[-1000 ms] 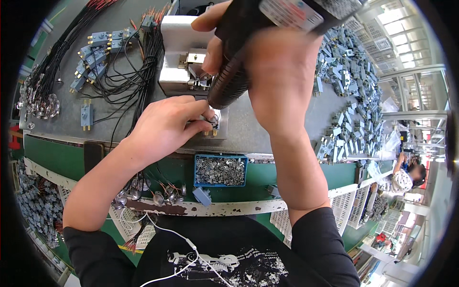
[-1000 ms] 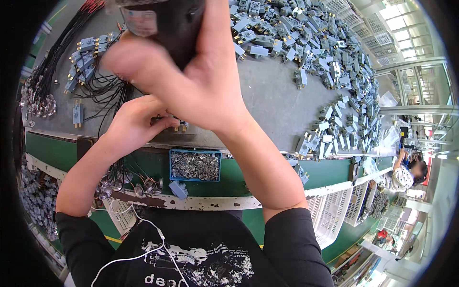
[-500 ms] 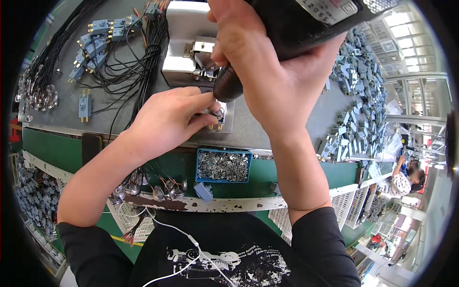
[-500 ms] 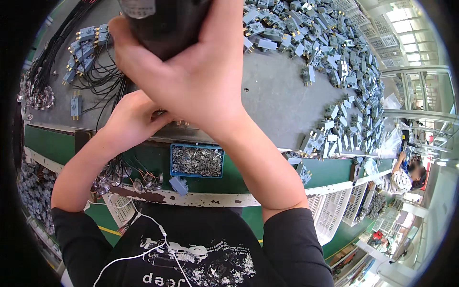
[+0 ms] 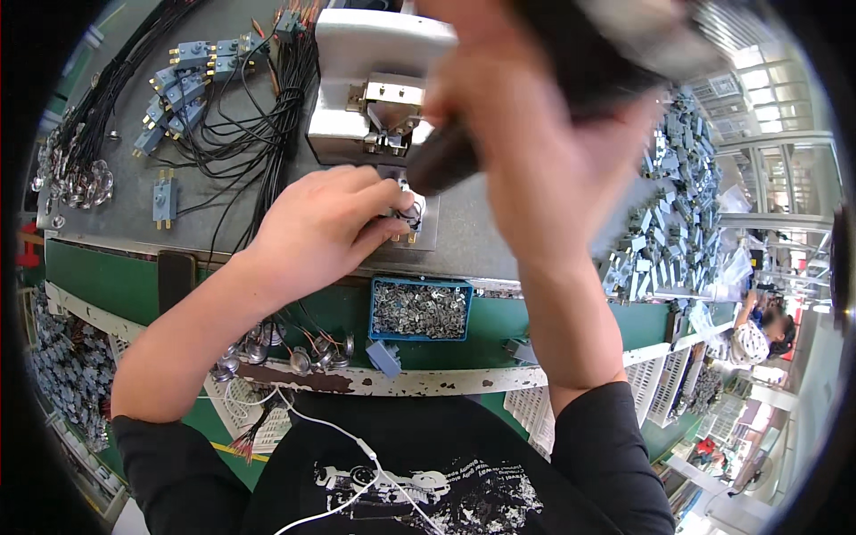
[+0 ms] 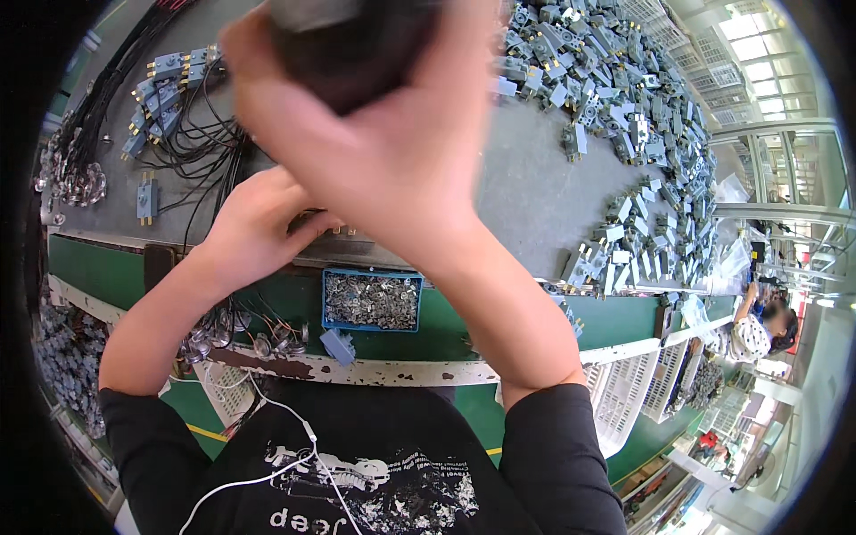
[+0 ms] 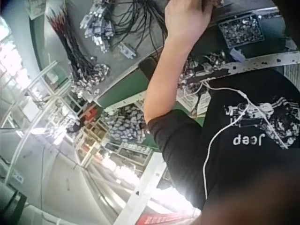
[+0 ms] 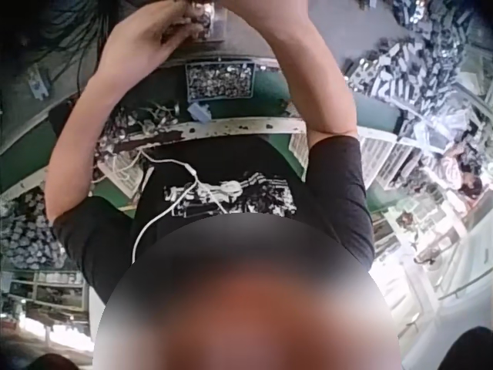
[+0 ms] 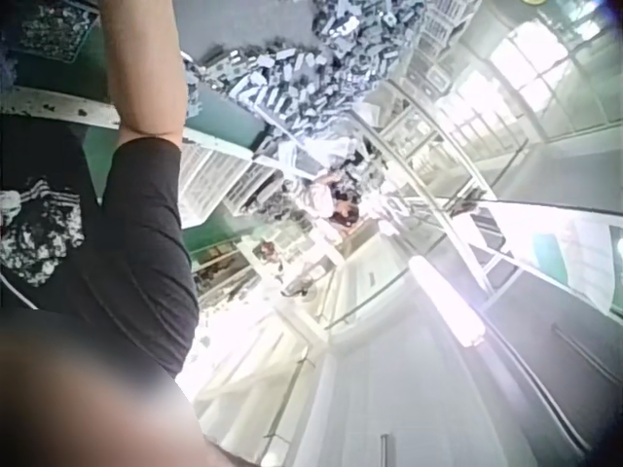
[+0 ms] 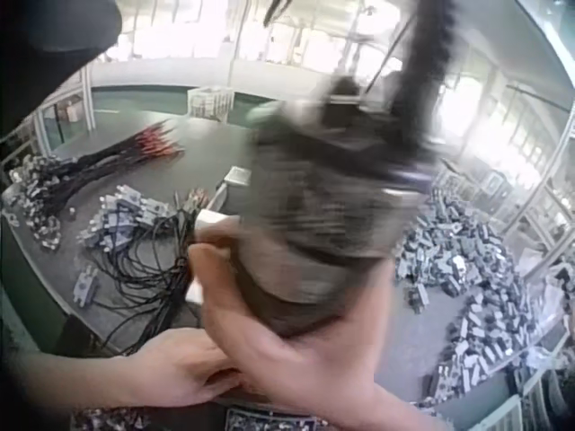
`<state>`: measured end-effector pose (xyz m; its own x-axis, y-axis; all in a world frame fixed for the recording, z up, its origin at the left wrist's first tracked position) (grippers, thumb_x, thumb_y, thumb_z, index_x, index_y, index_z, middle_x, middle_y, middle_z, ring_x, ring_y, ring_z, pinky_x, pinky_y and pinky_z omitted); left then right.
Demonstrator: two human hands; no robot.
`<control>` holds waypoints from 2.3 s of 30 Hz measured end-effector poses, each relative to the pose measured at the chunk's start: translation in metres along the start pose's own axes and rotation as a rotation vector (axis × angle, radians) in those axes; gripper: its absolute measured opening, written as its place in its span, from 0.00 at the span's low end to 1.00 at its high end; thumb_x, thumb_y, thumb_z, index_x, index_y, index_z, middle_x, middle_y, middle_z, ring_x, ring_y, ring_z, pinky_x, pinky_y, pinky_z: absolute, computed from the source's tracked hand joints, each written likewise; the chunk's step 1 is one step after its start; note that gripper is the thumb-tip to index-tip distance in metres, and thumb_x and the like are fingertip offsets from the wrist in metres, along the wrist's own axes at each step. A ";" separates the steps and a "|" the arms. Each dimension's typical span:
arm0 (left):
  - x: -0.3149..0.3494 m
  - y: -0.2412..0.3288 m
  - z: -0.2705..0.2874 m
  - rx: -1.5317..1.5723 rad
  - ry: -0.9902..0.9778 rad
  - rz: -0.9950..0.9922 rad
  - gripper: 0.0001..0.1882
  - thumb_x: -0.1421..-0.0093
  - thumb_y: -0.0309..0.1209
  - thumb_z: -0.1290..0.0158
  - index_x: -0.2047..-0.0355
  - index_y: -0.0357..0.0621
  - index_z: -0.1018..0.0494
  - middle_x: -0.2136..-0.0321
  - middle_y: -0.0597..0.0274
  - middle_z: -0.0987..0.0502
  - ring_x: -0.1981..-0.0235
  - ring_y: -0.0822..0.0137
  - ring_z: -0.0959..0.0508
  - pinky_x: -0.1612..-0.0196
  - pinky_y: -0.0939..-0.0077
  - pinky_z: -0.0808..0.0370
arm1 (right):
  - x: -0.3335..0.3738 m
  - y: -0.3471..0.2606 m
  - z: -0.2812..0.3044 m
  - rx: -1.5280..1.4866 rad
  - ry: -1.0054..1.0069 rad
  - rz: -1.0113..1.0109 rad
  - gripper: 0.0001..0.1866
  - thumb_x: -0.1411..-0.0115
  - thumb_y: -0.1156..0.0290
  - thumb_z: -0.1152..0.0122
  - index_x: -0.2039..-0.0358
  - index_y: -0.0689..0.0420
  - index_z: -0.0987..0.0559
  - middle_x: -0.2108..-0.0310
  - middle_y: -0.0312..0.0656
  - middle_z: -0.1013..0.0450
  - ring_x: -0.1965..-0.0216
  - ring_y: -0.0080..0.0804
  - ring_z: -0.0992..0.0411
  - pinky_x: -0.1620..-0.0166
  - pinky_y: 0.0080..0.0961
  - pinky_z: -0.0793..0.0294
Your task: Assembling small electronic components using an electric screwdriver at a factory workstation.
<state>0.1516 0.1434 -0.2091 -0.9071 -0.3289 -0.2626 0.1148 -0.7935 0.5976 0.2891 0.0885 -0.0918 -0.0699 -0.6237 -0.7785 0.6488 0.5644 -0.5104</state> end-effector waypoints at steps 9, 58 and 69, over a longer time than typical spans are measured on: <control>0.037 0.062 -0.058 -0.291 -0.502 -0.332 0.06 0.51 0.30 0.42 0.71 0.50 0.23 0.70 0.69 0.24 0.64 0.66 0.22 0.60 0.70 0.28 | -0.019 -0.016 -0.024 -0.260 0.289 -0.094 0.31 0.45 0.85 0.27 0.42 0.66 0.32 0.60 0.45 0.22 0.63 0.25 0.21 0.63 0.23 0.19; 0.002 0.021 -0.005 -0.126 0.110 -0.039 0.13 0.43 0.30 0.36 0.61 0.44 0.28 0.65 0.60 0.24 0.59 0.55 0.23 0.54 0.60 0.28 | 0.024 -0.025 0.009 -0.452 0.426 -0.295 0.35 0.34 0.76 0.37 0.33 0.62 0.46 0.65 0.46 0.22 0.77 0.27 0.25 0.71 0.27 0.22; -0.003 0.028 -0.002 -0.218 0.067 -0.084 0.09 0.43 0.30 0.36 0.64 0.45 0.25 0.67 0.63 0.26 0.61 0.59 0.24 0.56 0.62 0.29 | 0.019 -0.033 0.031 -0.270 0.336 -0.306 0.39 0.32 0.68 0.37 0.30 0.60 0.50 0.71 0.45 0.24 0.79 0.26 0.27 0.72 0.28 0.23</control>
<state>0.1578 0.1209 -0.1926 -0.8893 -0.2844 -0.3582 0.1313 -0.9090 0.3956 0.2900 0.0411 -0.0786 -0.4937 -0.5987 -0.6307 0.3455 0.5306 -0.7741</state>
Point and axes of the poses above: each hand's wrist, its own x-axis away from the middle knuckle, its own z-axis out of the back of the hand, y = z × x, the point moved 5 cm from there along -x, towards the middle knuckle
